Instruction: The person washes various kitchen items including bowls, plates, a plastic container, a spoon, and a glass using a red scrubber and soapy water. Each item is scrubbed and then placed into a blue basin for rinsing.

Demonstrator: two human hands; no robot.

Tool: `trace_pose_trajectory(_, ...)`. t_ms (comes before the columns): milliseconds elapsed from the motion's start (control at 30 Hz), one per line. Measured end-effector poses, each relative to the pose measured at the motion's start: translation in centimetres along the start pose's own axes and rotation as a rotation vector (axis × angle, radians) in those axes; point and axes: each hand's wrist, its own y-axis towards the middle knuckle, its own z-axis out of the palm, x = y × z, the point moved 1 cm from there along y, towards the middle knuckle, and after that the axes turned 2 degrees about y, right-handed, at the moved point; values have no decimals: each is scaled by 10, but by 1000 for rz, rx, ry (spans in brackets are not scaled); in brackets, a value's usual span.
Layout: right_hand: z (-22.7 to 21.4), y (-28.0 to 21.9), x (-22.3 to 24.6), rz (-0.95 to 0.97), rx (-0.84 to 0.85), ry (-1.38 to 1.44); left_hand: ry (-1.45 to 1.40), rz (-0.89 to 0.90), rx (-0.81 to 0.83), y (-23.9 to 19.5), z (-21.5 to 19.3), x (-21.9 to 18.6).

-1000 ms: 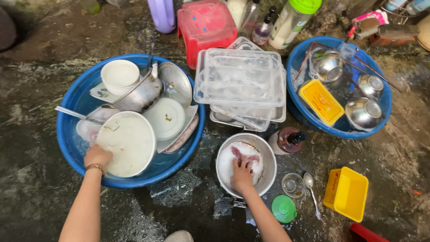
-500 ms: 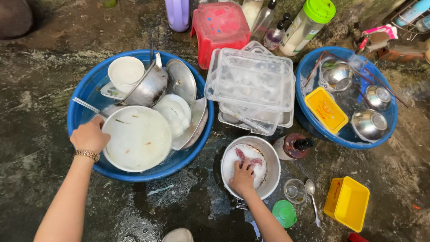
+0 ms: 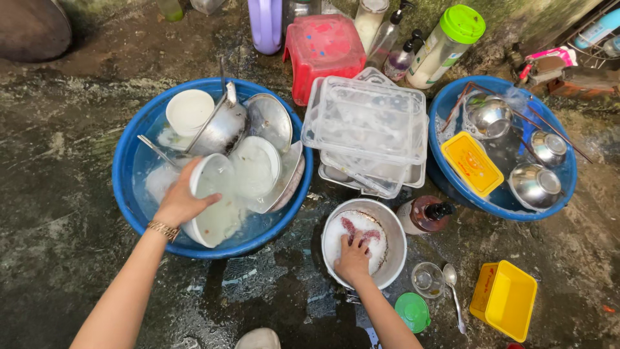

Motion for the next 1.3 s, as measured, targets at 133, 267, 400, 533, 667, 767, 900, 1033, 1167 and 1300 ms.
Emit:
trace_pose_trajectory(133, -9, 0, -12, -80, -139, -53, -697, -444, 236, -14, 25, 33)
trace_pose_trajectory(267, -7, -3, -30, -133, -229, 0, -1002, -494, 16, -27, 33, 45)
trace_pose_trajectory(400, -26, 8, -44, -30, 0, 110, -482, -345, -105, -38, -5, 26)
trace_pose_trajectory(533, -34, -1, -30, -45, -207, 270, 86, 38, -333, -66, -57, -9)
trace_pose_trajectory(667, -33, -12, -17, -422, -319, 27, 391, 357, -561, -89, -96, -48)
trace_pose_trajectory(767, -28, 1, -19, -372, 45, 124, 166, 385, -529, -92, -104, -75)
trace_pose_trajectory(900, -25, 17, -34, -184, -234, 159, -648, 370, -273, -75, -80, -107)
trace_pose_trajectory(1033, -17, 15, -43, -316, -310, 244, -1416, -69, 248, -59, -16, -157)
trace_pose_trajectory(1167, -10, 13, -71, -33, -67, 1193, -1310, -64, 487, -69, 35, -197)
trace_pose_trajectory(1300, -21, -16, -80, 11, -339, 1567, -1254, -7, 639, -78, 72, -222)
